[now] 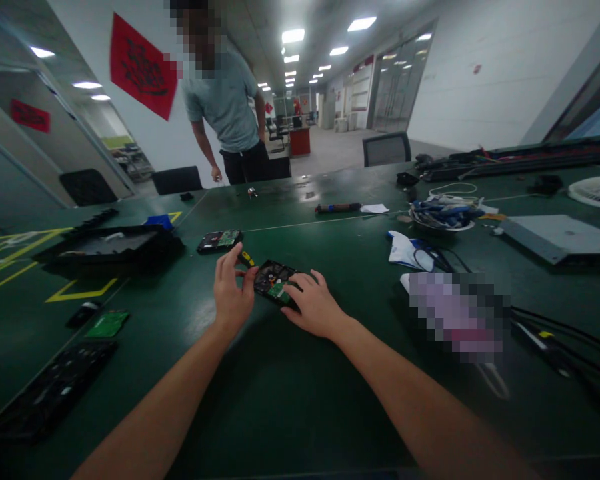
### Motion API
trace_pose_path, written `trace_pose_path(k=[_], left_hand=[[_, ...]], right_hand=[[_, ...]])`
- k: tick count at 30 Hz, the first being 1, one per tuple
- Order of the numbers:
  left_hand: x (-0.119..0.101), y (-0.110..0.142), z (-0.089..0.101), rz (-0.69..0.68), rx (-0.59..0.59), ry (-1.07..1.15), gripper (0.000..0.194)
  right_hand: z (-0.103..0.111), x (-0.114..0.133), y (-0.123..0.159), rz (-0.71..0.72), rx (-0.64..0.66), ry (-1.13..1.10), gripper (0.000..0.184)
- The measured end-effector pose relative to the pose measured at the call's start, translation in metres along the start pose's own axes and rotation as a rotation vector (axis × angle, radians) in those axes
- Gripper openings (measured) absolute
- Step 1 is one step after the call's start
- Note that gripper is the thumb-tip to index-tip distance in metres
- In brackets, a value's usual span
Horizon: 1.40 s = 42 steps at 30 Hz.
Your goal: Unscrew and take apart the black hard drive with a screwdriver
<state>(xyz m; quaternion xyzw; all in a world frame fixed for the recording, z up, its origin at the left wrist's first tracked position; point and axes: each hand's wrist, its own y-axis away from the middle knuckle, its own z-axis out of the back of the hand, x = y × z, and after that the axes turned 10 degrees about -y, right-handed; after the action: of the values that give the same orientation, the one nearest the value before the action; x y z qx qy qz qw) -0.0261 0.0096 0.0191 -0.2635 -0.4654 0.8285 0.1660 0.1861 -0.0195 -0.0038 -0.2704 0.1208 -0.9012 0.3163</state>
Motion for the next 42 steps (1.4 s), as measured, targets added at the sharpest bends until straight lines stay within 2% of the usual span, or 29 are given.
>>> trace_pose_path(k=[3,6,9,14,21,30,37,42], left_hand=[[0.0013,0.0015,-0.001,0.029,0.034,0.008,0.056],[0.0012,0.0025,-0.0015,0.126,0.05,0.072,0.063],[0.0,0.0026,-0.0015,0.166,0.052,0.133,0.062],[0.0004,0.0023,-0.0017,0.114,0.031,0.083,0.054],[0.0013,0.0018,-0.0021,0.051,-0.043,0.028,0.054],[0.0018,0.0032,-0.0027,0.054,-0.025,0.008,0.056],[0.0033,0.0071,-0.0047,0.088,0.053,0.056,0.066],[0.0029,0.0051,-0.0035,0.084,0.049,0.059,0.057]], right_hand=[[0.0005,0.0003,-0.0003,-0.005,0.008,0.003,0.041],[0.0018,0.0014,-0.0005,-0.013,0.018,0.007,0.041],[0.0026,0.0023,-0.0006,-0.019,0.022,0.007,0.04],[0.0026,0.0021,-0.0007,-0.018,0.006,0.021,0.039],[0.0011,-0.0002,0.0,-0.027,-0.019,-0.019,0.039],[0.0015,0.0,0.0004,-0.049,-0.012,-0.03,0.039],[0.0004,0.0002,0.0016,-0.047,-0.021,-0.037,0.038],[0.0017,0.0004,0.0031,-0.052,-0.004,-0.047,0.039]])
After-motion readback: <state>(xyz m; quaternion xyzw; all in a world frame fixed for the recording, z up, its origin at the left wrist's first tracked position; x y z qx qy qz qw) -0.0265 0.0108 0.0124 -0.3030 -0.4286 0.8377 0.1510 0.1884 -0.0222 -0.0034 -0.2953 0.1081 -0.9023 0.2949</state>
